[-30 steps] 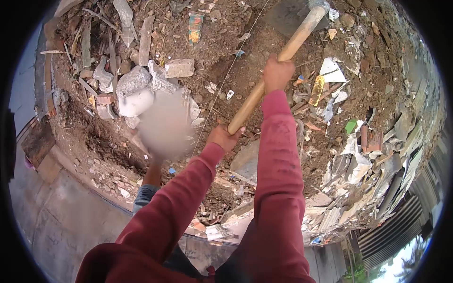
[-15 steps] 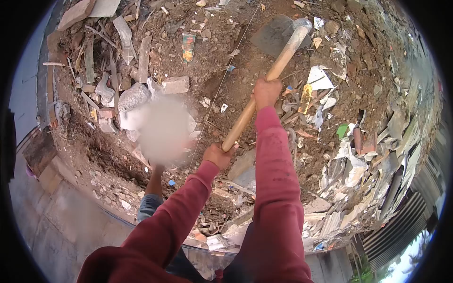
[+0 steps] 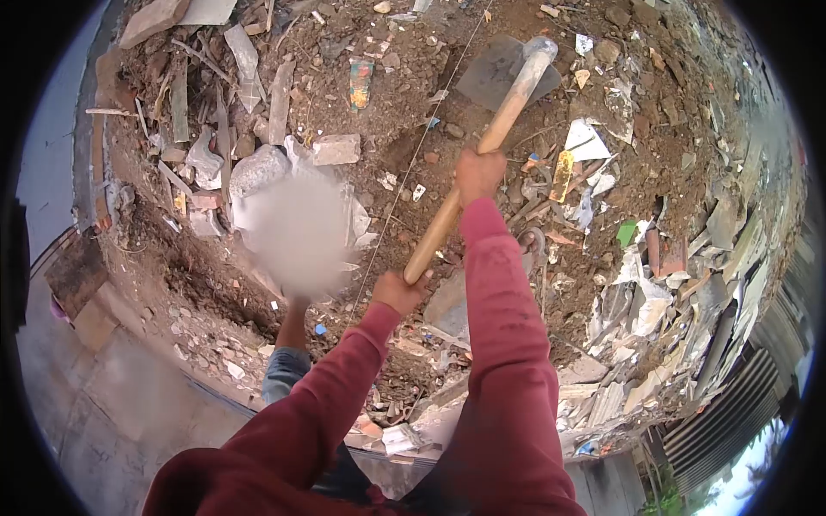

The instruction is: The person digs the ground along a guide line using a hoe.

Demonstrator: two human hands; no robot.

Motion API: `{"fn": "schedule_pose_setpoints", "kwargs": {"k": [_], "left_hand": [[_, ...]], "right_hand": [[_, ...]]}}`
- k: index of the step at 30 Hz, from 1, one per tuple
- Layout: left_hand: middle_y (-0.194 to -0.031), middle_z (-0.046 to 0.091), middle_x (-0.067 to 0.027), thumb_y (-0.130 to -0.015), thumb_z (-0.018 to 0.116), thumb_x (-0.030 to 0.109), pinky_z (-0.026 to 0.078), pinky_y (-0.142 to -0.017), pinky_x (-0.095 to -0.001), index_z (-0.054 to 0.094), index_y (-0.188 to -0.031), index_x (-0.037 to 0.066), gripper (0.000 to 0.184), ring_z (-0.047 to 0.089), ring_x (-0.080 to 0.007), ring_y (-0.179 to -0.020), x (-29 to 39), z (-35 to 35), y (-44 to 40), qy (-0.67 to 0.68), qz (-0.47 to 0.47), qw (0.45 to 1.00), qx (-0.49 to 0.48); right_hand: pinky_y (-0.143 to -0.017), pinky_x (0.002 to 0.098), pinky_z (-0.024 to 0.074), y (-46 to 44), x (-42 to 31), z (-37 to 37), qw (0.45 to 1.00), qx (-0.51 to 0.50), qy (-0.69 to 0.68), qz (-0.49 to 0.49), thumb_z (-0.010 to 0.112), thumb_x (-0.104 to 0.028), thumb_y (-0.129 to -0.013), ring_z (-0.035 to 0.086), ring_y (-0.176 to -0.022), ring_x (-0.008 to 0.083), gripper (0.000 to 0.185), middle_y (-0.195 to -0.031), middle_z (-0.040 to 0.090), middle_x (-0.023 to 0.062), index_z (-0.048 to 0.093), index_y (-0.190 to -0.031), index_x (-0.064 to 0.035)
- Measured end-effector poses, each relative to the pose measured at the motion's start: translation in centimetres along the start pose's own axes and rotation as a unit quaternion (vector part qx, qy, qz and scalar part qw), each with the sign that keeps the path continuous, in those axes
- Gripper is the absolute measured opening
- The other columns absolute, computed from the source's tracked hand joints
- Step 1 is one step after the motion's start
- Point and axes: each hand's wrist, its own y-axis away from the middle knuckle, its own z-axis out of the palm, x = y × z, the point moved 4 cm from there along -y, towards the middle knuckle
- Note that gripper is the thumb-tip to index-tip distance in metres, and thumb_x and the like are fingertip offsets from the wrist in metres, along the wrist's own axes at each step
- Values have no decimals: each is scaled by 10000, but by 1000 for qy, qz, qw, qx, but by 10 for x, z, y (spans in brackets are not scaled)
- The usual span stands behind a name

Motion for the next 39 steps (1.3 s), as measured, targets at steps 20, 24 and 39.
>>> {"fn": "schedule_pose_setpoints", "kwargs": {"k": [20, 24, 39], "left_hand": [[-841, 705, -237, -826, 725, 547, 551, -731, -465, 723, -954, 18, 544, 698, -400, -802, -10, 29, -19, 74, 14, 997, 24], [-892, 706, -245, -846, 635, 636, 537, -804, -485, 728, -969, 25, 630, 694, -400, -898, -26, 31, 52, -53, -18, 998, 28], [-702, 680, -173, -828, 778, 431, 528, -644, -403, 739, -924, 12, 432, 678, -276, -647, -60, 35, 14, 68, 27, 993, 97]], "right_hand": [[-438, 374, 472, -34, 88, 23, 993, -26, 116, -23, 676, -139, -790, 609, -476, 255, 226, -588, 588, 126, 613, -773, 77], [-423, 361, 484, 21, 103, -19, 988, -47, 39, 141, 667, -130, -803, 600, -455, 221, 214, -574, 577, 116, 585, -812, 68], [-455, 389, 491, 21, 86, 26, 998, -54, 36, 1, 683, -98, -804, 626, -477, 234, 199, -571, 595, 144, 605, -742, 74]]}}
